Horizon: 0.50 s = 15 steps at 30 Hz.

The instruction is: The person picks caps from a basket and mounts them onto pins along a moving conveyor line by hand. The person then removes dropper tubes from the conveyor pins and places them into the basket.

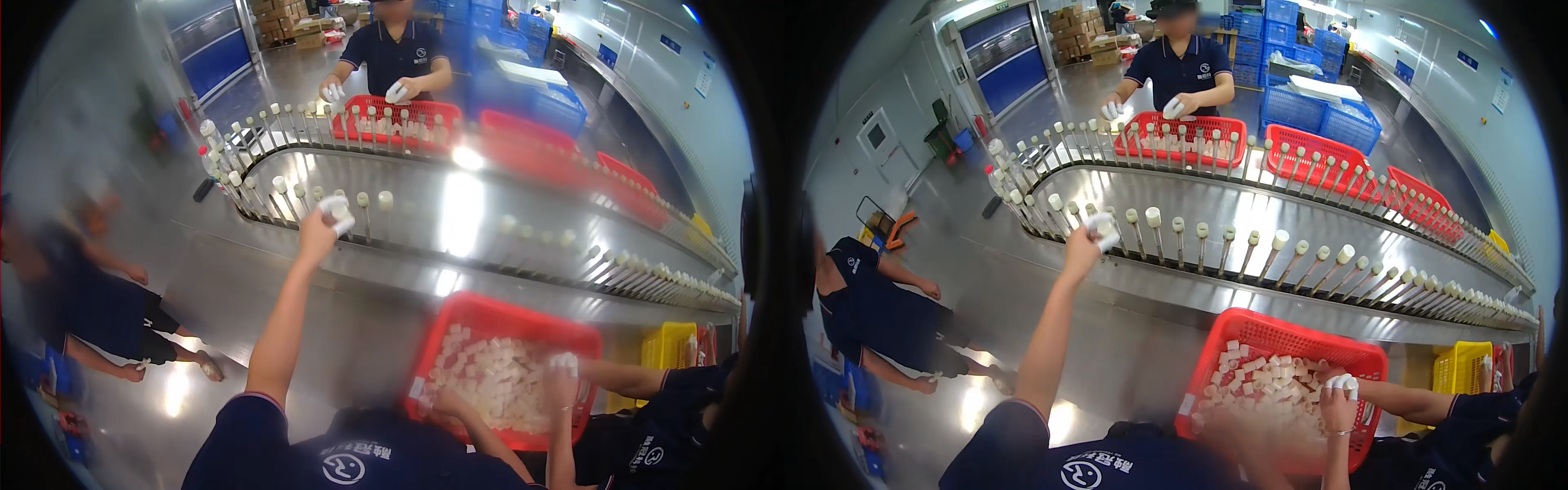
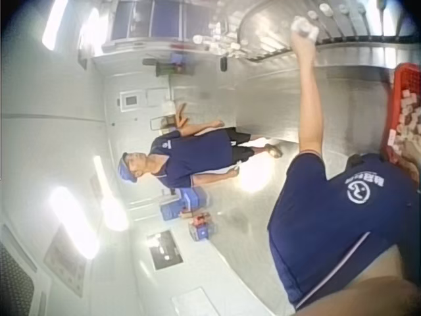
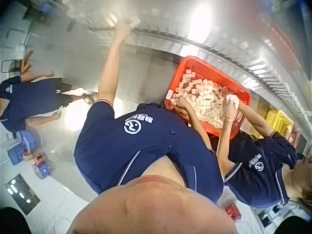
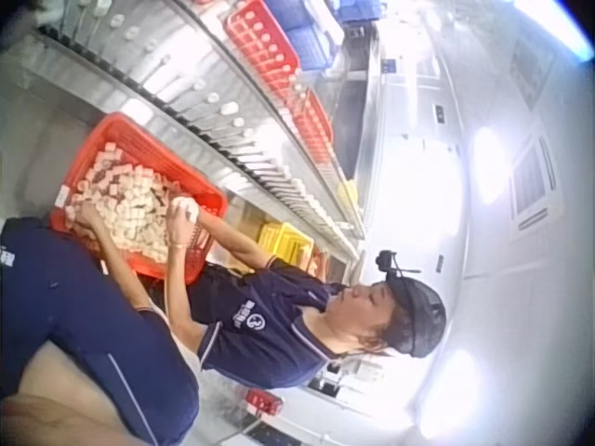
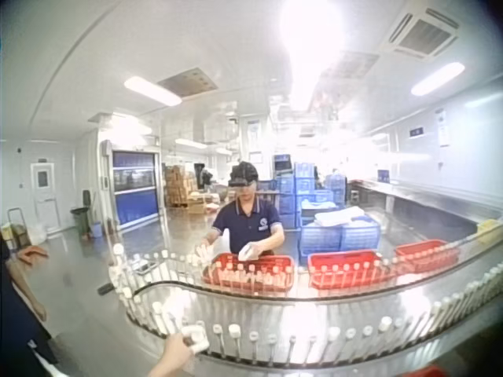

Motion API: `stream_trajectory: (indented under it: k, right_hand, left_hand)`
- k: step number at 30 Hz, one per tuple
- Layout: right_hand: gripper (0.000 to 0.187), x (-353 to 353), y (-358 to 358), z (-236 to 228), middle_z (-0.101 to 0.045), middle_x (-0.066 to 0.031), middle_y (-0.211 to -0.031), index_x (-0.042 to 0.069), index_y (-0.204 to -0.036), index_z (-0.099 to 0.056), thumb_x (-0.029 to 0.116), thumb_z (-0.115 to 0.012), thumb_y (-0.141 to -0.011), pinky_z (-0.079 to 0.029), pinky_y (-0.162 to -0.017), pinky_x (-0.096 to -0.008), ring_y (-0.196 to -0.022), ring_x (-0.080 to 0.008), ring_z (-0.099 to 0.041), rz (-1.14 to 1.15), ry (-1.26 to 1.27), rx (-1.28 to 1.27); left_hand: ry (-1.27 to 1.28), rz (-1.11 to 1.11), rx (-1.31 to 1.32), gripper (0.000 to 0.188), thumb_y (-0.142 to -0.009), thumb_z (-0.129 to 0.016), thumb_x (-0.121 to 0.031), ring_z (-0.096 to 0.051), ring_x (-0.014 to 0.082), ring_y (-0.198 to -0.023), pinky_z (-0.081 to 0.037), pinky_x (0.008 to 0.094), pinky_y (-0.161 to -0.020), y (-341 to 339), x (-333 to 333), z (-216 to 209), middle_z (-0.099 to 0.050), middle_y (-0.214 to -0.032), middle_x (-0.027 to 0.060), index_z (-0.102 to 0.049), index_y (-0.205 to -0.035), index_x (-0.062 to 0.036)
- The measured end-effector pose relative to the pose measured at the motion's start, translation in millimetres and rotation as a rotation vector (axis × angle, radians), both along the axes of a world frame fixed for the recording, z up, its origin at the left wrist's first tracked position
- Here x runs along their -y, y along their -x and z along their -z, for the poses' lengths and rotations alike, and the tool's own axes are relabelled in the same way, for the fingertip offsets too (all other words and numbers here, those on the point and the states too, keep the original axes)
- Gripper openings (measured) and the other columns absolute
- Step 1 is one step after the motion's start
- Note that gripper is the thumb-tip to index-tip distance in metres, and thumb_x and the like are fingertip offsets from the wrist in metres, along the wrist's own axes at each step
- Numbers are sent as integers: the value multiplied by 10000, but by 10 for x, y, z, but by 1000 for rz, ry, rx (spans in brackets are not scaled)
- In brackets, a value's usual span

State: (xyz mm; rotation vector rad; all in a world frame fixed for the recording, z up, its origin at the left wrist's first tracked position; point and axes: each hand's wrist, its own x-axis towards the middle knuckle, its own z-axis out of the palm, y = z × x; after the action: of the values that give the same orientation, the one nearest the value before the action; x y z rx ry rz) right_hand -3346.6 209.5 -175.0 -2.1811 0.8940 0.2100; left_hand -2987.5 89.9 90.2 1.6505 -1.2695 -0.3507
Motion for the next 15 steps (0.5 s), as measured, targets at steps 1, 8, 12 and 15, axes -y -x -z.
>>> stream_trajectory:
  k: [1,8,12,15]
  right_hand:
    - [282,-27,35,-109,-601,-202,-839,75,-897,-598,298,-448,-809,-450,-697,-401,-789,-333,-584,-21,35,-39]
    - [230,-99,432,-663,-600,-190,-854,51,-937,-597,164,-543,-744,-452,-697,-362,-761,-278,-592,730,-541,427]
    - [108,154,832,-793,-609,-69,-886,43,-836,-599,90,-561,-746,-454,-675,-339,-756,-233,-582,132,-60,712]
    - [64,300,709,-1790,-556,-14,-762,173,-723,-581,151,-557,-668,-433,-650,-326,-765,-200,-557,882,-1775,1130]
  left_hand:
    - [2,10,-3,352,-701,-666,-48,-594,140,-791,-464,264,-694,4,164,-58,-620,-868,61,-549,-1032,-36]
    - [-109,206,427,309,-618,-636,30,-622,268,-773,-491,328,-669,338,1009,-375,-633,-802,153,-605,-918,-37]
    - [-221,402,601,206,-646,-585,-1,-611,305,-780,-496,370,-693,973,1469,-353,-617,-827,189,-632,-845,-21]
    - [-285,250,881,150,-696,-529,-93,-600,360,-746,-494,417,-660,1084,1632,-49,-596,-852,227,-623,-741,15]
